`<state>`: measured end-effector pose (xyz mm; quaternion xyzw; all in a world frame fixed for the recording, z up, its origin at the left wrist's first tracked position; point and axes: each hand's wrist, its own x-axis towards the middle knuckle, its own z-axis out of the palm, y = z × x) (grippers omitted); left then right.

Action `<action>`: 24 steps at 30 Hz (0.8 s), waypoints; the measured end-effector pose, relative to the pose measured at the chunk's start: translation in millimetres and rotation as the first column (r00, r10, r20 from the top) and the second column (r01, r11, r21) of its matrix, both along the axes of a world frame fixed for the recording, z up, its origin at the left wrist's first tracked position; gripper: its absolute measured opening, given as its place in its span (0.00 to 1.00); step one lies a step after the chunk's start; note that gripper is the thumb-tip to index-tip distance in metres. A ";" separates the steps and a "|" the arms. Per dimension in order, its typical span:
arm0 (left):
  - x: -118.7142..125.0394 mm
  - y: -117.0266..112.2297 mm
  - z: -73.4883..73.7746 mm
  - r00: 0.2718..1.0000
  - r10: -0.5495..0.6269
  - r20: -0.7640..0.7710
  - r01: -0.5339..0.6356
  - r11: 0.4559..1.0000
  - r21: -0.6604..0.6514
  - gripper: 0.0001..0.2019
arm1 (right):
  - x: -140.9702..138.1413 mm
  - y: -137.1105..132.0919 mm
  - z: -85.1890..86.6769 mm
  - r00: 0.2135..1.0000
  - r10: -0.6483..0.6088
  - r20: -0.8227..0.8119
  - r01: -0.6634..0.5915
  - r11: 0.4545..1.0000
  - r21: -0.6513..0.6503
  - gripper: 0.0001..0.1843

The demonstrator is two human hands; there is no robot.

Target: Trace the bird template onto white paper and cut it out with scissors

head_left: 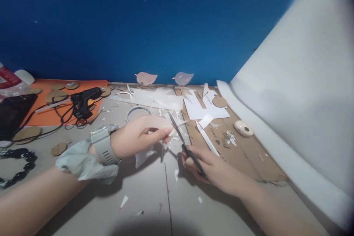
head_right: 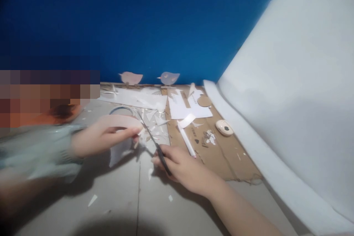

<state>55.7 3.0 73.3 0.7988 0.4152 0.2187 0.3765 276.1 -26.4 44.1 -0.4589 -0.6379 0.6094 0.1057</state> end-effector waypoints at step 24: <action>14.9 -10.6 -16.6 0.962 0.154 0.224 -0.118 0.979 -0.166 0.16 | 2.2 -0.2 -8.1 0.997 -0.049 -0.062 0.050 0.998 0.030 0.18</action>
